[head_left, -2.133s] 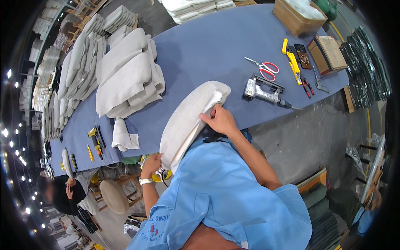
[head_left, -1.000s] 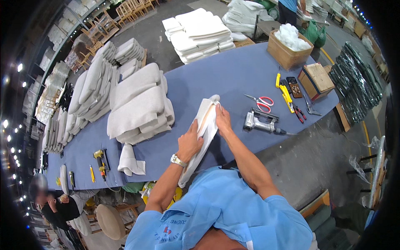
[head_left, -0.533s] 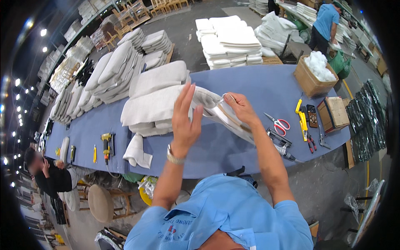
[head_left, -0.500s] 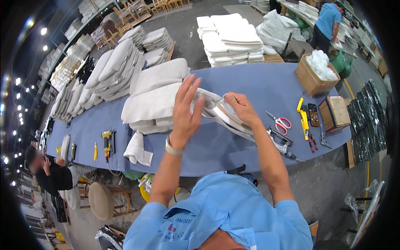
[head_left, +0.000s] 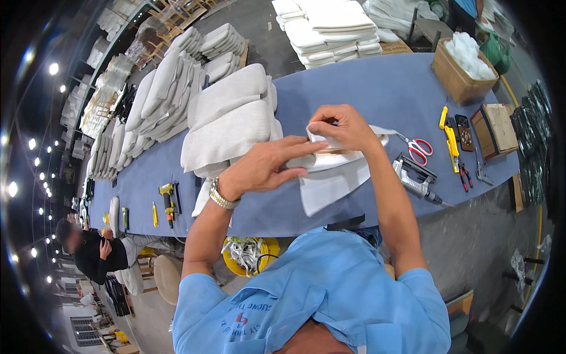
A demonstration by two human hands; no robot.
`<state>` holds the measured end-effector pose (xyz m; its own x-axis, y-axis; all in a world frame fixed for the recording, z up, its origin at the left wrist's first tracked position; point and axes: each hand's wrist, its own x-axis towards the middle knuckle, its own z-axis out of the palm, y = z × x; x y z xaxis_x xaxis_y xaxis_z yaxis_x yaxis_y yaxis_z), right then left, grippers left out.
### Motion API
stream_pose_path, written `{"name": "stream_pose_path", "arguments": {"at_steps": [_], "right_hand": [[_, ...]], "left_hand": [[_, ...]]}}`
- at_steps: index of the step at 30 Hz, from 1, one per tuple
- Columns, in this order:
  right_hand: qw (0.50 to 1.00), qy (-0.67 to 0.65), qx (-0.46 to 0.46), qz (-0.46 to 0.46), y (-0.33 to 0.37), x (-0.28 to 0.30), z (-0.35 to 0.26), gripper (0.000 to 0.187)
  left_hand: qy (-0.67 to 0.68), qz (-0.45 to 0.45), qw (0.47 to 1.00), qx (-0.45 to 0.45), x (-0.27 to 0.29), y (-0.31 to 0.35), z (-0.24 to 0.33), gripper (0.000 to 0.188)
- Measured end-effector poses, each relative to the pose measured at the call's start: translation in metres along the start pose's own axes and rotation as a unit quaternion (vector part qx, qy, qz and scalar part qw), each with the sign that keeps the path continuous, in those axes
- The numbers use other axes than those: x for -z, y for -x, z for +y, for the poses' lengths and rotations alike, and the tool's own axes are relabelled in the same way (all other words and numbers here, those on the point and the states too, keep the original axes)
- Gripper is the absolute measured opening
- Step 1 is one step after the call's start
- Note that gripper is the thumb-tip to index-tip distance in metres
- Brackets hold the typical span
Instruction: The person assembles a cushion by inserting a foam insert into a fabric cover, then uses a staple gun to secure the cover along the edges. They trim excess fabric with scissors and continue stapling to finish the cushion.
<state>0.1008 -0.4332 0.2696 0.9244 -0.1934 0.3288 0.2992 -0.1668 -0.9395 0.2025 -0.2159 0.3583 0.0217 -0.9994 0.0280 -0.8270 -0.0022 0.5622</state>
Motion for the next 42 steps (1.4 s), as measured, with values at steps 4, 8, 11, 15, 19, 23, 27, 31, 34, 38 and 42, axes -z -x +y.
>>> {"name": "stream_pose_path", "arguments": {"at_steps": [4,8,11,15,19,23,27,31,34,38,42], "right_hand": [[1.000,-0.012,-0.011,0.018,0.005,-0.007,0.001,0.015],[0.929,0.176,0.166,0.279,0.037,-0.024,-0.024,0.008],[0.942,0.085,0.144,0.290,0.084,-0.035,-0.027,0.010],[0.977,0.115,0.021,0.176,0.106,-0.053,-0.044,0.016],[0.973,0.095,0.057,0.204,0.108,-0.061,-0.041,0.019],[0.976,0.120,0.077,0.167,0.109,-0.059,-0.048,0.020],[0.978,0.098,0.056,0.175,0.110,-0.051,-0.047,0.025],[0.979,0.162,0.023,0.121,0.101,-0.027,-0.054,0.032],[0.987,0.111,0.044,0.111,0.094,-0.001,-0.036,0.025],[0.996,0.061,0.027,0.057,0.082,0.029,-0.023,0.011],[0.996,-0.012,-0.014,0.082,0.080,0.048,-0.030,0.005]], "left_hand": [[0.025,0.002,1.000,0.009,-0.014,-0.003,-0.003,0.067],[0.062,-0.005,0.995,0.081,-0.016,0.013,0.004,0.075],[0.065,-0.027,0.995,0.069,-0.020,0.010,0.004,0.081],[0.072,-0.005,0.996,0.052,-0.029,0.015,0.001,0.090],[0.073,0.007,0.996,0.058,-0.037,0.020,0.004,0.097],[0.064,0.014,0.996,0.066,-0.043,0.019,0.005,0.100],[0.095,0.052,0.994,0.025,-0.048,0.014,0.014,0.094],[0.076,0.031,0.996,0.019,-0.056,0.005,0.032,0.084],[0.018,0.017,0.999,0.027,-0.060,-0.006,0.044,0.078],[0.002,-0.018,0.998,0.066,-0.051,-0.033,0.062,0.072],[-0.001,0.000,0.996,0.084,-0.052,-0.050,0.071,0.073]]}}
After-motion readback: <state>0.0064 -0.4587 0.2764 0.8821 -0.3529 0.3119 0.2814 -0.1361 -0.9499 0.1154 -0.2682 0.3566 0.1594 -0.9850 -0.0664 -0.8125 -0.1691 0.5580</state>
